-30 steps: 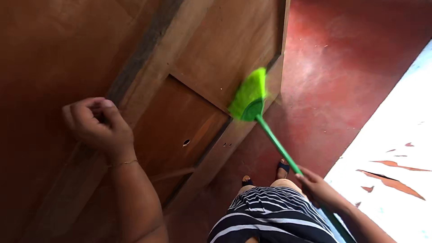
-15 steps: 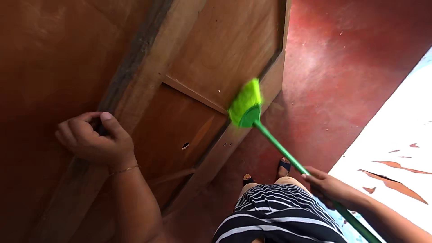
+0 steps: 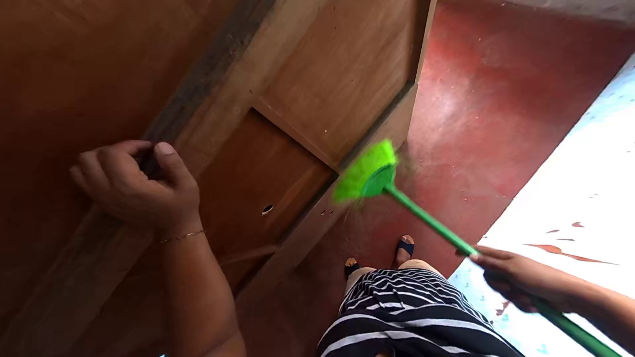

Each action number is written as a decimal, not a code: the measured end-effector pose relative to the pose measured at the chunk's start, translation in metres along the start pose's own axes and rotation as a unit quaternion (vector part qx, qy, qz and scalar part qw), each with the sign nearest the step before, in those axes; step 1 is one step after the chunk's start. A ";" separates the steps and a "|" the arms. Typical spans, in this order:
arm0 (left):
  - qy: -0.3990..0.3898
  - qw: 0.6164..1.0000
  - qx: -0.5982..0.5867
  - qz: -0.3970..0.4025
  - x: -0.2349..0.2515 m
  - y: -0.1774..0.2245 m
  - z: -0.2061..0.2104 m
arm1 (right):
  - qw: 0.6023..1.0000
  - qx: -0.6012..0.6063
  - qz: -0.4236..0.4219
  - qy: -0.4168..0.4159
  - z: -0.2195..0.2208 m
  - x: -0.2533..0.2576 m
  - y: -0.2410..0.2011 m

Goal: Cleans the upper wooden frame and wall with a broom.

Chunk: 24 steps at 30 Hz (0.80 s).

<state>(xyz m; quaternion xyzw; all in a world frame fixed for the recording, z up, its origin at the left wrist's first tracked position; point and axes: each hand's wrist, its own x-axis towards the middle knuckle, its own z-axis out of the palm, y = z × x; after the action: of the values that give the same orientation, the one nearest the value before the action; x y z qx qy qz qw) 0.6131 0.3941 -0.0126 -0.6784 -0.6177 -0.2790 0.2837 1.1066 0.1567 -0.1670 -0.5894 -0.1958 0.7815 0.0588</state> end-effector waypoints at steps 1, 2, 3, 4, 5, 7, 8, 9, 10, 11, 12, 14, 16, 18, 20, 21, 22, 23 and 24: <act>0.010 1.000 -0.002 0.007 0.001 0.002 0.001 | 0.999 -0.017 0.012 -0.025 0.005 0.007 -0.002; 0.013 1.000 -0.004 0.012 0.003 0.002 0.001 | 0.999 -0.034 -0.004 -0.022 0.005 0.022 -0.008; 0.013 1.000 -0.004 0.016 0.004 0.002 0.002 | 0.998 -0.043 -0.036 0.008 -0.002 0.043 -0.020; 0.012 1.000 -0.002 0.019 0.005 0.002 0.002 | 0.995 -0.035 -0.067 0.058 -0.014 0.064 -0.039; 0.009 1.000 0.000 0.023 0.005 0.002 0.002 | 0.989 -0.008 -0.089 0.114 -0.028 0.083 -0.059; 0.004 0.999 -0.004 0.031 0.005 0.002 0.000 | 0.973 0.060 -0.109 0.195 -0.048 0.104 -0.082; 0.003 0.999 -0.005 0.034 0.006 0.001 0.001 | 0.969 0.073 -0.112 0.206 -0.051 0.103 -0.083; 0.001 0.999 -0.005 0.037 0.008 -0.002 0.002 | 0.972 0.064 -0.107 0.198 -0.049 0.092 -0.078; -0.003 0.999 -0.003 0.039 0.009 -0.006 0.004 | 0.979 0.042 -0.095 0.175 -0.042 0.072 -0.067; -0.006 0.999 -0.004 0.039 0.009 -0.010 0.008 | 0.987 0.010 -0.074 0.142 -0.033 0.046 -0.055; -0.005 0.999 -0.005 0.036 0.007 -0.013 0.012 | 0.994 -0.018 -0.041 0.102 -0.021 0.020 -0.047; 0.008 1.000 -0.007 0.027 0.004 -0.017 0.019 | 0.998 -0.053 0.015 0.022 0.005 -0.005 -0.039; 0.014 1.000 0.005 0.021 0.000 -0.024 0.024 | 0.998 -0.067 0.000 0.012 0.009 0.024 -0.047; 0.012 1.000 0.014 0.020 -0.003 -0.027 0.028 | 0.993 -0.045 -0.061 0.091 -0.017 0.080 -0.074; 0.006 1.000 0.015 0.016 -0.004 -0.028 0.027 | 0.980 0.008 -0.091 0.175 -0.043 0.112 -0.095; 0.007 1.000 0.012 0.017 -0.004 -0.026 0.025 | 0.976 0.026 -0.097 0.194 -0.050 0.110 -0.096; 0.011 1.000 0.004 0.019 -0.001 -0.024 0.024 | 0.975 0.030 -0.101 0.197 -0.051 0.096 -0.092; 0.012 1.000 -0.002 0.017 0.000 -0.021 0.023 | 0.978 0.019 -0.097 0.184 -0.049 0.071 -0.084; 0.013 1.000 -0.006 0.015 0.000 -0.019 0.023 | 0.984 0.003 -0.086 0.157 -0.042 0.042 -0.074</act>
<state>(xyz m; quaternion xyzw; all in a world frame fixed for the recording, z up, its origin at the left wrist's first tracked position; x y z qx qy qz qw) 0.5945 0.4120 -0.0277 -0.6854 -0.6022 -0.2873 0.2918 1.1233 0.2481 -0.1859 -0.6858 -0.2317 0.6716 0.1580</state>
